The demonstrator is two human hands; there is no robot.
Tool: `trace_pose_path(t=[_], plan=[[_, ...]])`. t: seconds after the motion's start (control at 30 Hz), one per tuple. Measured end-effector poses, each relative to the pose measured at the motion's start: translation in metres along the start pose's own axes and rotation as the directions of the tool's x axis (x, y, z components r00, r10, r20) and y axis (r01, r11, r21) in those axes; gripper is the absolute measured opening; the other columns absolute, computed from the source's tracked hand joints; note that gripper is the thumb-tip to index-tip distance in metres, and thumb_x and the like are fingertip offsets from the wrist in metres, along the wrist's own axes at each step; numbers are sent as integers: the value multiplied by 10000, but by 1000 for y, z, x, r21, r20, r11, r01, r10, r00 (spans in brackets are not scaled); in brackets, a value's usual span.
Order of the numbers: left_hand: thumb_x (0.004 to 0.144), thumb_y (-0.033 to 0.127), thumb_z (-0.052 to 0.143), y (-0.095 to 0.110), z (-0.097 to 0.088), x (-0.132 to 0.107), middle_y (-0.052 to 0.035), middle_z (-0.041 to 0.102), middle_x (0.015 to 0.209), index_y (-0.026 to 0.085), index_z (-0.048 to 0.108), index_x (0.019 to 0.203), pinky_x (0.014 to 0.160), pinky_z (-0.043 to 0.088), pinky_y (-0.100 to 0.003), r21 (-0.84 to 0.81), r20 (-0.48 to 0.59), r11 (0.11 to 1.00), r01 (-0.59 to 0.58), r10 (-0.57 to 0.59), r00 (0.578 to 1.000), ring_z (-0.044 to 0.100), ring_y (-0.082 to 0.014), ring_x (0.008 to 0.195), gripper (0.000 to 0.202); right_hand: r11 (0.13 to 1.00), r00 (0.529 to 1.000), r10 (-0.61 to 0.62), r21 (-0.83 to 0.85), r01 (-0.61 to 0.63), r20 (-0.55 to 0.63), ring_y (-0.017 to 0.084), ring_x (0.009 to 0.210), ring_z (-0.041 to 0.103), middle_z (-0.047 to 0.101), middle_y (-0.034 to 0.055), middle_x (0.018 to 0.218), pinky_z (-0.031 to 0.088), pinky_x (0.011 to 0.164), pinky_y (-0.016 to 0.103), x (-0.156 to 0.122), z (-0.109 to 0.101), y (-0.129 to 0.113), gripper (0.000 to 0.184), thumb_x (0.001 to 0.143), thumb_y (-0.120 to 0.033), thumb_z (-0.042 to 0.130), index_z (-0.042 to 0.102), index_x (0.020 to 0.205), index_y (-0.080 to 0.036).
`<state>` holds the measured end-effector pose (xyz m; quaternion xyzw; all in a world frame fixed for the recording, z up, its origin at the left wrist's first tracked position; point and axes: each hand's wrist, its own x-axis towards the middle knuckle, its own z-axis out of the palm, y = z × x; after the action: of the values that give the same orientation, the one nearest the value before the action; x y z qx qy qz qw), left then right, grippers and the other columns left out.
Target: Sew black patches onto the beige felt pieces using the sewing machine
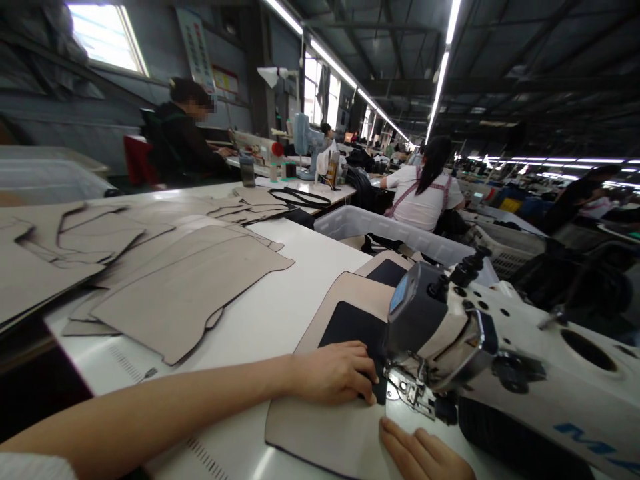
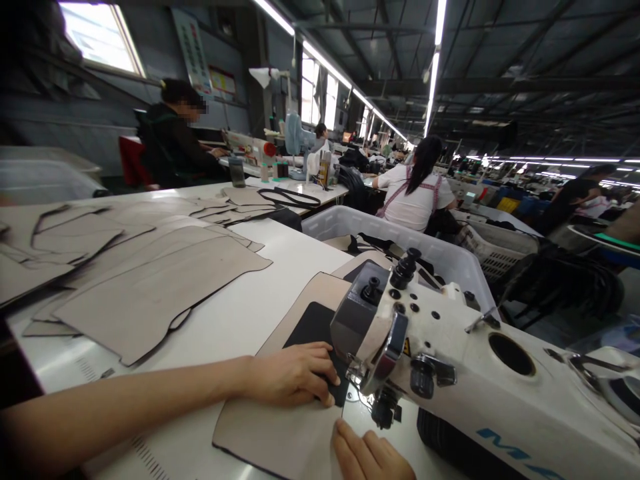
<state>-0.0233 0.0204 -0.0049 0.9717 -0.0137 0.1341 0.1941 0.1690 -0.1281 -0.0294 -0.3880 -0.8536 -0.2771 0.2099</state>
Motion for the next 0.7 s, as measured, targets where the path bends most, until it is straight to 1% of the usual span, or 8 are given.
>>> trace_pose_path(t=[0.1, 0.2, 0.33, 0.4, 0.47, 0.53, 0.63, 0.7], plan=[[839, 119, 496, -6, -1, 3, -27, 618, 1084, 224, 665, 965, 1004, 330, -317, 15, 0, 1000, -8, 8, 1000, 523, -174, 1023, 235, 1000, 999, 1, 26, -2, 39, 95, 674, 631, 651, -12, 1025, 502, 622, 189, -7, 5, 8, 383, 858, -67, 290, 646, 962, -160], [841, 119, 492, -11, -2, 7, -33, 619, 1080, 224, 659, 965, 969, 362, -295, 17, -7, 1000, -13, 13, 1000, 521, -173, 1023, 233, 997, 995, 11, 69, -17, 94, 113, 785, 641, 598, -22, 1138, 518, 675, 201, -17, 12, 15, 415, 783, -89, 316, 609, 1068, -160], [841, 122, 487, -18, -4, 12, -47, 621, 1078, 218, 653, 959, 968, 368, -306, 25, -36, 1000, 0, 1, 999, 522, -181, 1047, 225, 984, 983, 140, 98, -151, 117, 124, 944, 614, 537, -74, 1220, 515, 710, 180, -27, 21, 18, 596, 619, -58, 351, 565, 1155, -209], [836, 113, 482, -17, -5, 12, -48, 620, 1083, 213, 647, 977, 973, 366, -304, 37, -50, 999, 8, -6, 999, 521, -179, 1052, 238, 969, 969, 218, 96, -230, 120, 116, 990, 595, 522, -91, 1235, 510, 724, 167, -29, 25, 17, 639, 604, -38, 349, 549, 1176, -238], [839, 130, 484, -10, -5, 10, -52, 610, 1112, 206, 631, 1027, 999, 344, -319, 59, -77, 997, 52, -48, 996, 511, -182, 1070, 250, 963, 964, 241, 98, -252, 116, 118, 988, 597, 527, -80, 1231, 514, 768, 195, -29, 27, 19, 609, 643, -39, 350, 544, 1183, -245], [844, 239, 526, 4, -2, 5, -58, 592, 1150, 194, 619, 1051, 1036, 305, -357, 76, -112, 990, 123, -114, 987, 491, -205, 1099, 232, 969, 972, 211, 108, -222, 105, 112, 962, 607, 552, -65, 1202, 505, 819, 214, -30, 28, 22, 557, 695, -38, 362, 548, 1176, -246], [803, 445, 572, 31, 8, -2, -81, 564, 1201, 158, 578, 1119, 1060, 286, -380, 100, -104, 978, 185, -175, 979, 470, -244, 1131, 427, 985, 988, 117, 114, -129, 104, 111, 949, 613, 583, -24, 1163, 501, 828, 215, -32, 26, 29, 466, 750, -47, 408, 562, 1156, -217], [855, 382, 515, 46, 18, -4, -110, 544, 1233, 109, 495, 1221, 1059, 303, -351, 156, -83, 970, 187, -176, 981, 456, -242, 1163, 458, 992, 990, 61, 98, -74, 129, 129, 960, 611, 583, -3, 1163, 518, 805, 241, -35, 23, 34, 420, 776, -72, 428, 564, 1152, -202]])
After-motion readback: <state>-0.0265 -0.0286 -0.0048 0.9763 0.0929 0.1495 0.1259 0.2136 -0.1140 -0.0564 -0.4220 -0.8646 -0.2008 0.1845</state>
